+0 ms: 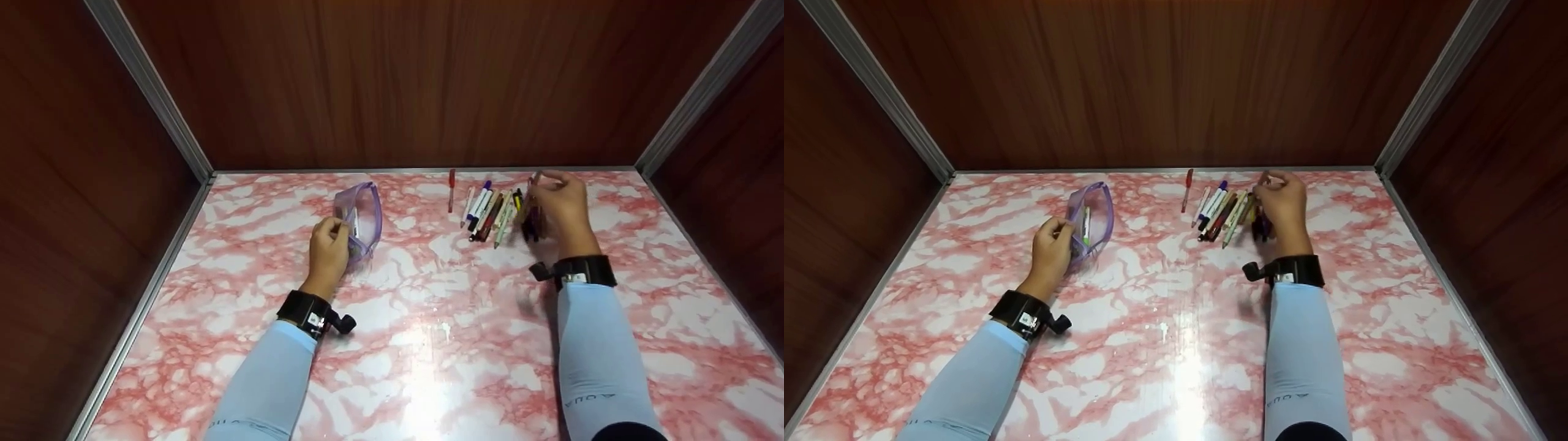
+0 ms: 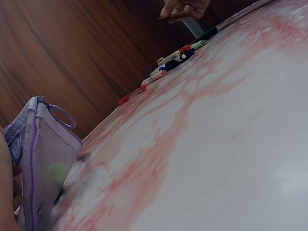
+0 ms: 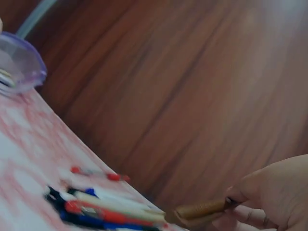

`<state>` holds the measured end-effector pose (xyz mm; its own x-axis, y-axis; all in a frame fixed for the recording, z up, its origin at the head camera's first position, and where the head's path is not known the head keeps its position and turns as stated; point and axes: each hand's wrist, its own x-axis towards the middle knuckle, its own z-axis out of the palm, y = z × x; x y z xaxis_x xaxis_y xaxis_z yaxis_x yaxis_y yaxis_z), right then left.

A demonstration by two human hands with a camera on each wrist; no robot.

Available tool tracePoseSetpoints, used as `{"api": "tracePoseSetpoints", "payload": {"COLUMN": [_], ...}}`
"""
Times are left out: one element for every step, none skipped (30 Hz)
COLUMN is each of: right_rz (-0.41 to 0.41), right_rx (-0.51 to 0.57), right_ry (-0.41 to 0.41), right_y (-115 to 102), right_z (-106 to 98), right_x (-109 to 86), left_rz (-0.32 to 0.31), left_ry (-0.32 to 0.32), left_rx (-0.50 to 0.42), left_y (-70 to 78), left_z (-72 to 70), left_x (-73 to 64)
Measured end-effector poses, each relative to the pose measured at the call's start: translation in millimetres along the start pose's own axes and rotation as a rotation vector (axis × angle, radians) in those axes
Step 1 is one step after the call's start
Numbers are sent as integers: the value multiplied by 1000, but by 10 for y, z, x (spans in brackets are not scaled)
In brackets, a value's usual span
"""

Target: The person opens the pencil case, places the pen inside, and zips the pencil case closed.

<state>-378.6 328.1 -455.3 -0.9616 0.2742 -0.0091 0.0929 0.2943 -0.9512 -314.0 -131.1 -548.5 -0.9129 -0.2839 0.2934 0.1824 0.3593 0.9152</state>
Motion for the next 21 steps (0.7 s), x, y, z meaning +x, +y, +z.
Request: {"api": "tracePoseSetpoints", "payload": {"right_rz": [-14, -23, -36, -54, -67, -82, -92, -107, -120, -130, -138, -139, -145, -147, -141, -136, -135, -134, -144, -147, -154], "right_rx": [22, 38, 49, 58, 64, 73, 70, 71, 92, 108, 117, 132, 149, 172, 196, 225, 249, 280, 305, 326, 344], "right_ry": [-11, -27, -44, -56, -71, -82, -94, -107, -117, -126, -140, -149, -149, -147, -140, -136, -132, -123, -120, -131, -145], "right_y": [-37, -75, -107, -138, -171, -199, -219, -239, -252, -264, -275, -280, -283, -291, -300, -315, -329, -345, -363, -381, -394], "right_z": [57, 118, 185, 256, 329, 403, 475, 549, 626, 705, 780, 861, 954, 1052, 1151, 1251, 1351, 1455, 1553, 1641, 1725], "right_x": [-8, -24, -42, -61, -85, -110, -137, -163, -182, -200, -221, -234, -251, -274, -300, -327, -353, -378, -403, -429, -448], "left_rz": [0, -1, -1, 0, -1, 0, -1, 1, 4, 4, 3, 4, 0, -3, -6, -10, -11, -11, -11, -7, -5], "left_ry": [2, 4, 6, 7, 8, 7, 5, 5, 5, 4, 3, 2, 2, 2, 1, -1, -2, -3, -3, -3, 1], "left_rx": [-3, -4, -4, -6, -6, -7, -9, -8, -7, -6, -4, -3, 1, 3, 5, 6, 5, 4, 3, -1, -1], "left_y": [5, 9, 11, 13, 16, 17, 17, 14, 10, 6, 1, -2, -2, -2, -4, -3, -2, 2, 4, 4, 4], "left_z": [1, 2, 3, 5, 6, 8, 8, 9, 10, 11, 11, 9, 9, 7, 6, 5, 5, 4, 3, 0, -4], "left_x": [-1, -2, -2, -3, -5, -6, -8, -8, -7, -8, -7, -9, -12, -15, -14, -14, -13, -12, -9, -5, -3]}}
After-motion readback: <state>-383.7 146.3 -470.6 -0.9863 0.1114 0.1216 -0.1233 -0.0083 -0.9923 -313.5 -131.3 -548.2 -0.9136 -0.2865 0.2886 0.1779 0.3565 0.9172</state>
